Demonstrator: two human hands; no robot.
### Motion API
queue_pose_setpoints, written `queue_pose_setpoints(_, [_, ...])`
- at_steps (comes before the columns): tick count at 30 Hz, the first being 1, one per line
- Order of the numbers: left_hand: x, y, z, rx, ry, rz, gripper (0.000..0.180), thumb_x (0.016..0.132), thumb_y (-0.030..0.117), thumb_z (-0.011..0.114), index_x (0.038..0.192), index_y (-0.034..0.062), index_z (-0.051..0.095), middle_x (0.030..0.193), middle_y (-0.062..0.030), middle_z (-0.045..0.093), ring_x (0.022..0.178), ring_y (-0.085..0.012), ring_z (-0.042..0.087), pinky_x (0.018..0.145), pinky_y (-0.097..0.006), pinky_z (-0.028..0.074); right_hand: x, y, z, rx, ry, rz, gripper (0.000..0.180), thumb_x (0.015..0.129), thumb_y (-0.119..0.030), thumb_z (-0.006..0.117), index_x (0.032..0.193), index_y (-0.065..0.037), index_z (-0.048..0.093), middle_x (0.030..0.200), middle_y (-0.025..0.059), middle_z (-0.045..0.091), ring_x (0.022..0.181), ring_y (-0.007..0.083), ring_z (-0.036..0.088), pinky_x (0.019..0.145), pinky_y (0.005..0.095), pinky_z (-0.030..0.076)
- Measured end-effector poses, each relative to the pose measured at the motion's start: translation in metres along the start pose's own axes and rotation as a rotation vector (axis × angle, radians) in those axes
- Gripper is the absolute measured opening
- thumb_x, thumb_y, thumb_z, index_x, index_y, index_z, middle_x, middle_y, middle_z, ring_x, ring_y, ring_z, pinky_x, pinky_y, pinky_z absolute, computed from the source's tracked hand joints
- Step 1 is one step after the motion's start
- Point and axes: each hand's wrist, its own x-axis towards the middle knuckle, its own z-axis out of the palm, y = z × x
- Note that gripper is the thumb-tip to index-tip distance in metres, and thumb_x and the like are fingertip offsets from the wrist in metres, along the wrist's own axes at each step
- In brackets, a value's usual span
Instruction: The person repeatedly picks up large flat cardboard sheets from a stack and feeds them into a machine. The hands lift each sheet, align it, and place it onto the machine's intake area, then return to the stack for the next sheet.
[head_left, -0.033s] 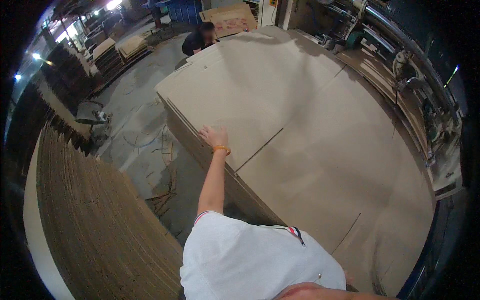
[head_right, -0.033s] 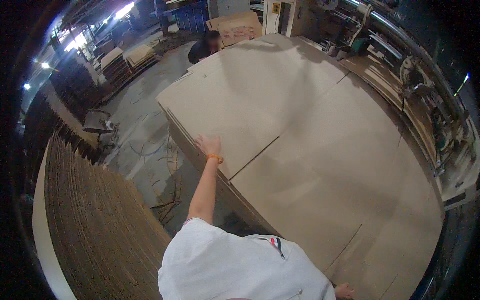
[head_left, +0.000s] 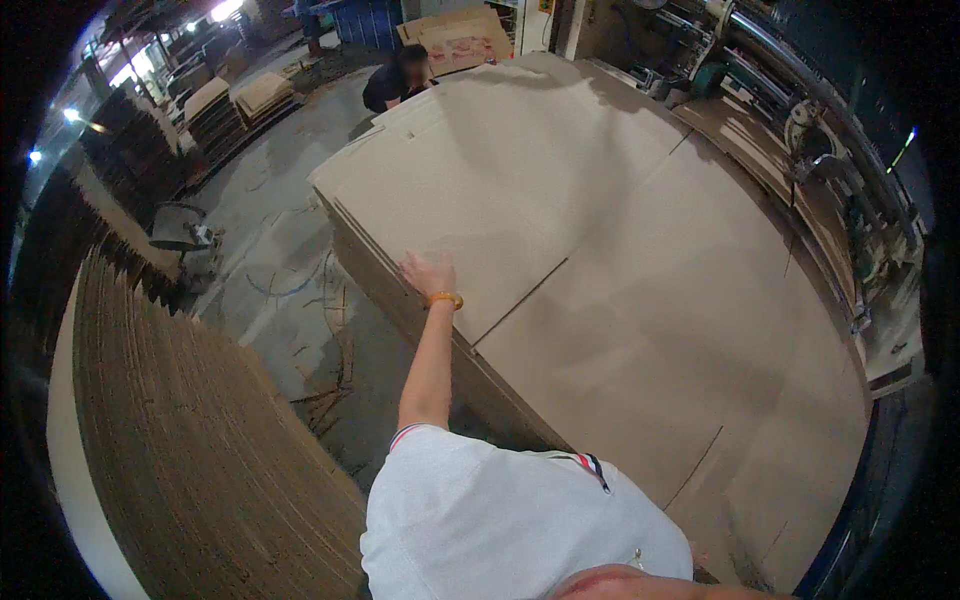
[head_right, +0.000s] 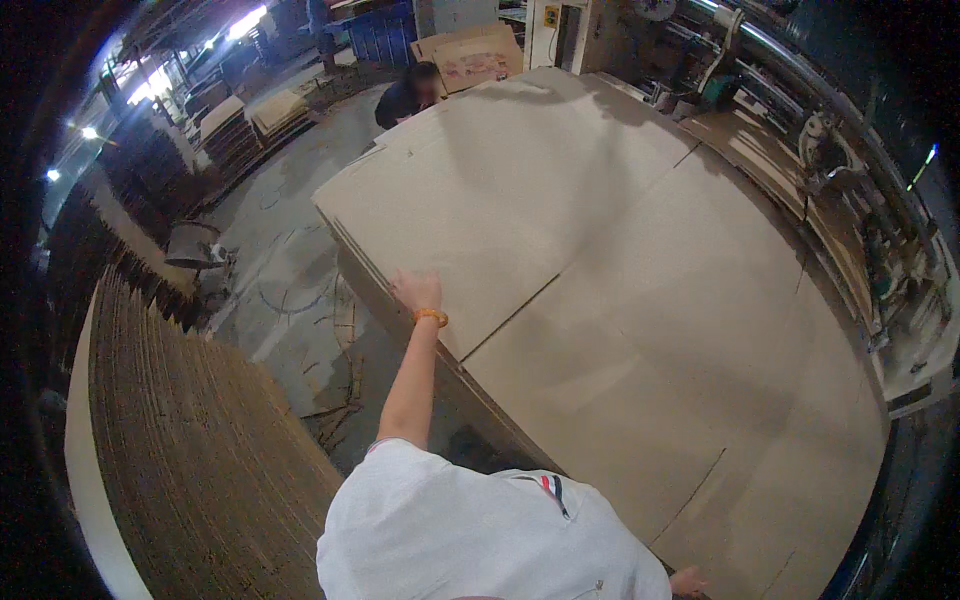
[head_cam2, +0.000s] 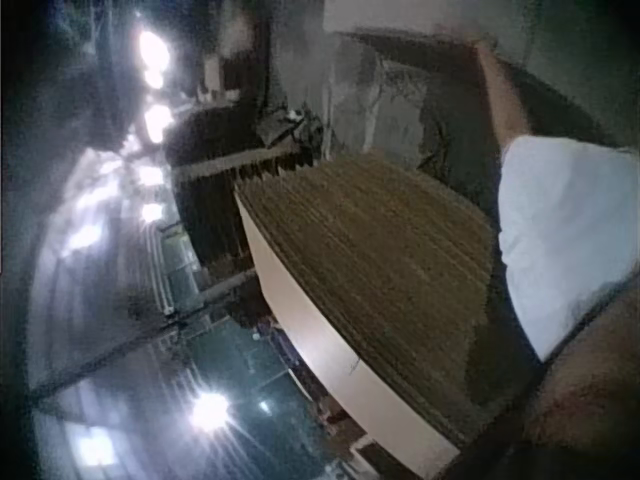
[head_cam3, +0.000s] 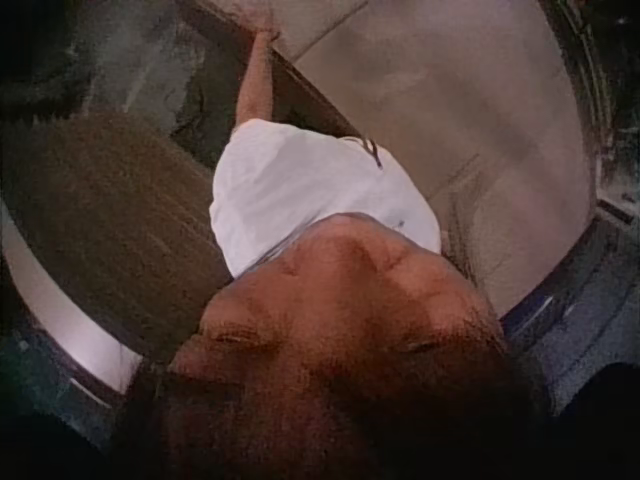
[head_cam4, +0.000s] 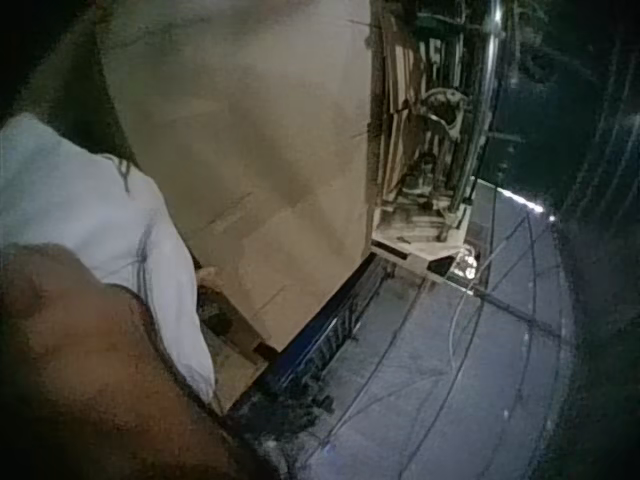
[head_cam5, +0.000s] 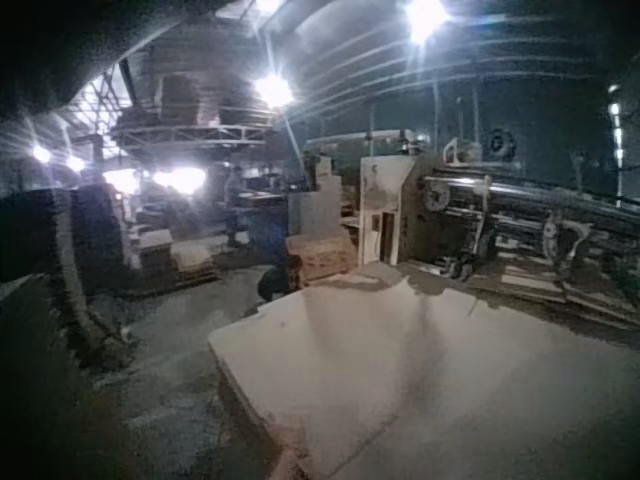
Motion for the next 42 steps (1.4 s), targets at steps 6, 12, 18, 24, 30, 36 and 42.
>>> queue_pose_setpoints(6, [0.048,0.014,-0.077,-1.280,-0.257,-1.029,0.025,0.092,0.025,0.047,0.102,0.0052,0.057,0.113,-0.0108,0.061,0.094,-0.0265,0.059,0.088,-0.044,0.046,0.002,0.026,0.033,0.155,-0.233,0.000,0.037,0.092,-0.025,0.051,0.119,-0.001,0.059,0.124,0.0205,0.057,0.115,0.0355,0.053,0.095,0.0461,0.043])
queue_pose_setpoints(12, [0.122,0.005,-0.087,-1.449,-0.868,-0.702,0.025,0.090,0.021,0.057,0.107,0.0035,0.058,0.094,-0.0103,0.064,0.086,-0.0234,0.062,0.083,-0.041,0.051,0.016,0.031,0.081,0.403,-0.356,-0.091,0.041,0.092,-0.031,0.051,0.118,0.000,0.060,0.123,0.0211,0.058,0.115,0.0343,0.054,0.094,0.0476,0.043])
queue_pose_setpoints(18, [0.168,0.101,-0.097,-1.080,-0.842,-0.321,0.022,0.085,0.009,0.062,0.104,-0.0012,0.056,0.093,-0.0111,0.063,0.088,-0.0207,0.063,0.078,-0.039,0.053,0.012,0.025,0.105,0.474,-0.462,0.105,0.053,0.092,-0.041,0.049,0.129,-0.003,0.050,0.133,0.0247,0.047,0.123,0.0393,0.046,0.098,0.0509,0.040])
queue_pose_setpoints(24, [0.122,0.181,-0.200,-1.071,-0.584,0.190,0.028,0.082,0.008,0.068,0.106,0.0017,0.054,0.098,-0.0081,0.059,0.086,-0.0179,0.059,0.072,-0.033,0.051,-0.042,-0.078,0.021,0.029,-0.438,0.493,0.068,0.092,-0.047,0.046,0.148,-0.013,0.028,0.150,0.0327,0.018,0.139,0.0515,0.016,0.108,0.0585,0.023])
queue_pose_setpoints(30, [0.011,0.203,-0.216,-0.910,-1.057,0.992,0.028,0.080,-0.007,0.064,0.105,0.0030,0.060,0.112,-0.0099,0.058,0.104,-0.0188,0.057,0.088,-0.034,0.048,-0.050,-0.084,-0.025,-0.047,-0.455,0.340,0.067,0.094,-0.044,0.043,0.151,-0.018,0.021,0.151,0.0353,0.009,0.140,0.0535,0.003,0.111,0.0622,0.011])
queue_pose_setpoints(36, [-0.158,0.230,-0.210,-0.147,-1.017,1.811,0.074,0.076,-0.001,0.064,0.143,0.0197,0.042,0.147,-0.0034,0.041,0.131,-0.0243,0.044,0.111,-0.052,0.027,-0.027,-0.073,-0.016,0.375,-0.467,0.362,0.058,0.092,-0.042,0.048,0.142,-0.015,0.039,0.150,0.0242,0.024,0.140,0.0468,0.013,0.110,0.0575,0.018])
queue_pose_setpoints(42, [-0.172,0.135,-0.138,-0.148,-0.931,1.606,0.061,0.078,0.007,0.063,0.135,0.0259,0.052,0.140,-0.0005,0.051,0.128,-0.0213,0.048,0.109,-0.055,0.026,-0.014,-0.064,-0.061,1.788,-0.854,0.171,0.050,0.090,-0.035,0.053,0.134,-0.010,0.051,0.137,0.0145,0.050,0.131,0.0335,0.042,0.103,0.0486,0.036])
